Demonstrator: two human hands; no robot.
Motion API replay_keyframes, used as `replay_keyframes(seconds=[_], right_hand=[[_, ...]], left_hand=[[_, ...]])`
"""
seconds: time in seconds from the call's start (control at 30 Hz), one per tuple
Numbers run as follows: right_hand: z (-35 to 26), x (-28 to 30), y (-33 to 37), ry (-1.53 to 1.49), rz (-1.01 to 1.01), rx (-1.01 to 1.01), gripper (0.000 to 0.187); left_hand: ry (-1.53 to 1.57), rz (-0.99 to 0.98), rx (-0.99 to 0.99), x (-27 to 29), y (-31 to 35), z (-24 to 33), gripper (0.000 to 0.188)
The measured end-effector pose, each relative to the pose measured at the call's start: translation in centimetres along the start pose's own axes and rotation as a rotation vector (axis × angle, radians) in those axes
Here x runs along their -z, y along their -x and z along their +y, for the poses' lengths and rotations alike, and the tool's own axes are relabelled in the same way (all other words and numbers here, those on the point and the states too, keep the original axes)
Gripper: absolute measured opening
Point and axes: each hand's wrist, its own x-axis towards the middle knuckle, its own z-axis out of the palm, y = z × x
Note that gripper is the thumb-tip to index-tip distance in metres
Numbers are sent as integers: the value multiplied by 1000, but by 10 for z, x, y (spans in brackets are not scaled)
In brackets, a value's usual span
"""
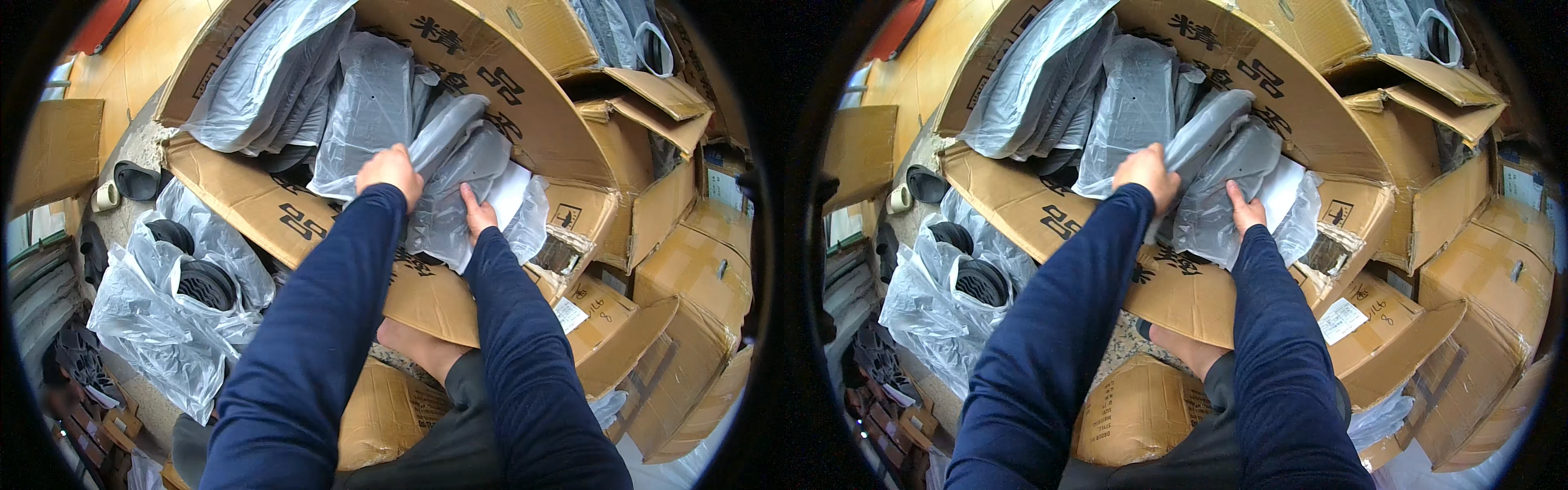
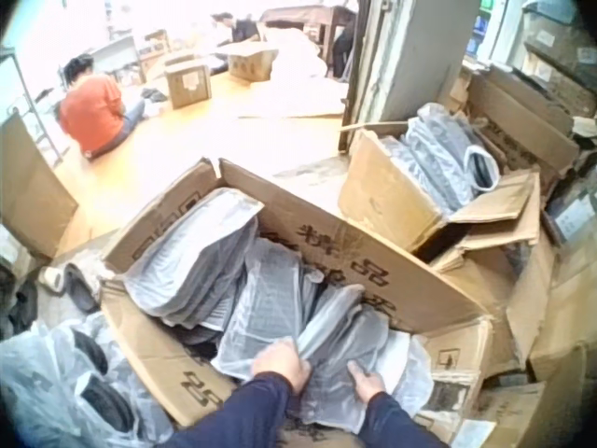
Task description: The person sits on the floor and repeatedly picks up plastic-wrapped packages from a cardboard box, then places them into a growing stack on the floor. The person handles the packages one at a time and occasionally adjusts the stack.
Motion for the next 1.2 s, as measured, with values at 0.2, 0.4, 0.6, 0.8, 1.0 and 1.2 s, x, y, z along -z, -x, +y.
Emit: replay_keyframes(seconds=[0.2, 0.4, 0.6, 0.8, 1.0, 1.2], right_hand=[[-4, -15, 9, -158, -5, -78, 118], [-33, -11, 34, -306, -228, -79, 104], [-47, -21, 51, -270, -284, -56, 87], [-56, -43, 66, -85, 0, 99, 80], [-63, -39, 94, -312, -12, 15, 79], [-101, -12, 101, 121, 51, -95, 70]], left_hand=[[387, 298, -139, 70, -7, -73, 42], [121, 226, 287, 42, -26, -61, 80], [154, 254, 411, 38, -16, -48, 71], [230, 105, 424, 30, -9, -38, 96], [432, 80, 348, 33, -2, -38, 94], [1354, -31, 161, 59, 45, -66, 71]])
